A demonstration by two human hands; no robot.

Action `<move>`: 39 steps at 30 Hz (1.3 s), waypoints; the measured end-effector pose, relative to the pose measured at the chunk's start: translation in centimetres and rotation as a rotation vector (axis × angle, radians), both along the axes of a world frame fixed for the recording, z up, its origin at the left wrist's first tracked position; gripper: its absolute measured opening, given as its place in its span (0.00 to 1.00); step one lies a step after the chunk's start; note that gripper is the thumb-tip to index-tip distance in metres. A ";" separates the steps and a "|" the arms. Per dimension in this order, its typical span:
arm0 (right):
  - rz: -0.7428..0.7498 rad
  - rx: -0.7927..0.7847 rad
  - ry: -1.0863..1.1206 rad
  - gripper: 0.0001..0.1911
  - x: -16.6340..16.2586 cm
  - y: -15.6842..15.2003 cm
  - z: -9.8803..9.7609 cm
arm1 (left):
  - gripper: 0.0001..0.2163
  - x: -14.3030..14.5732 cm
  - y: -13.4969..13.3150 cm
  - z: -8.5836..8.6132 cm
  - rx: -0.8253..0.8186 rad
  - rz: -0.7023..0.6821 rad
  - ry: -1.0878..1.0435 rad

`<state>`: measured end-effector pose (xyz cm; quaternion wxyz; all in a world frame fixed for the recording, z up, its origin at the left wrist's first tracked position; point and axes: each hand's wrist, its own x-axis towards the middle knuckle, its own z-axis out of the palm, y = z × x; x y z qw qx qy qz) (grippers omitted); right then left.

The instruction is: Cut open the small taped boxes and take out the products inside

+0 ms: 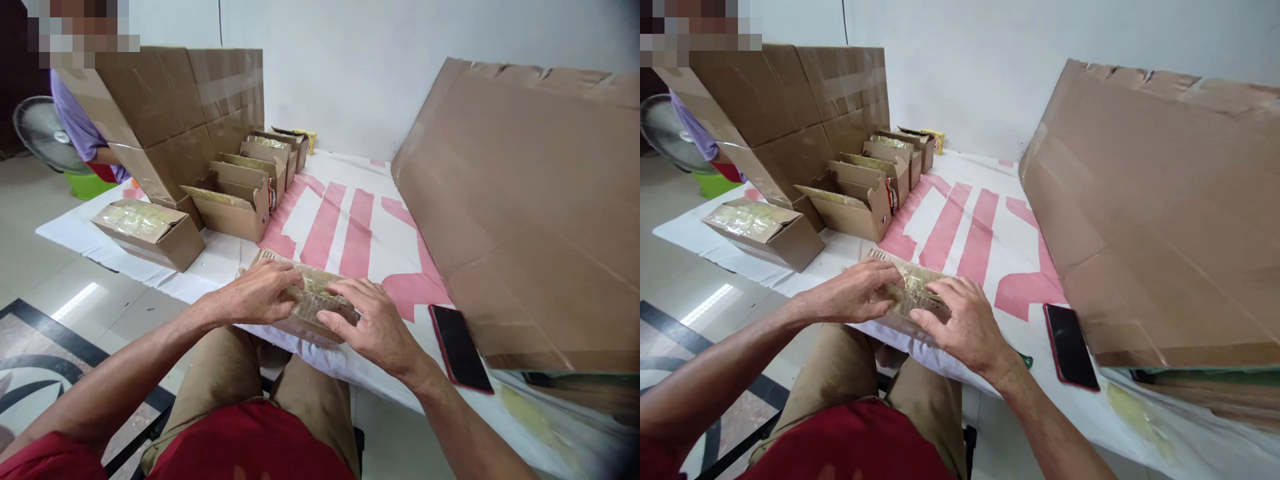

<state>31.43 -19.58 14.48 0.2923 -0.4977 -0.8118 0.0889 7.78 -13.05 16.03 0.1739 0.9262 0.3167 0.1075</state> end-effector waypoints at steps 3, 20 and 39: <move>0.015 -0.137 -0.037 0.05 -1.0 1.1 0.6 | 0.09 0.0 0.2 -0.1 -0.014 0.000 -0.029; 0.047 -0.384 0.060 0.05 -0.2 0.8 1.3 | 0.08 -0.2 0.3 -0.2 -0.030 0.019 -0.012; 0.210 0.116 -0.196 0.19 0.0 -3.0 0.1 | 0.08 -5.3 -7.4 -4.9 0.504 0.017 -0.089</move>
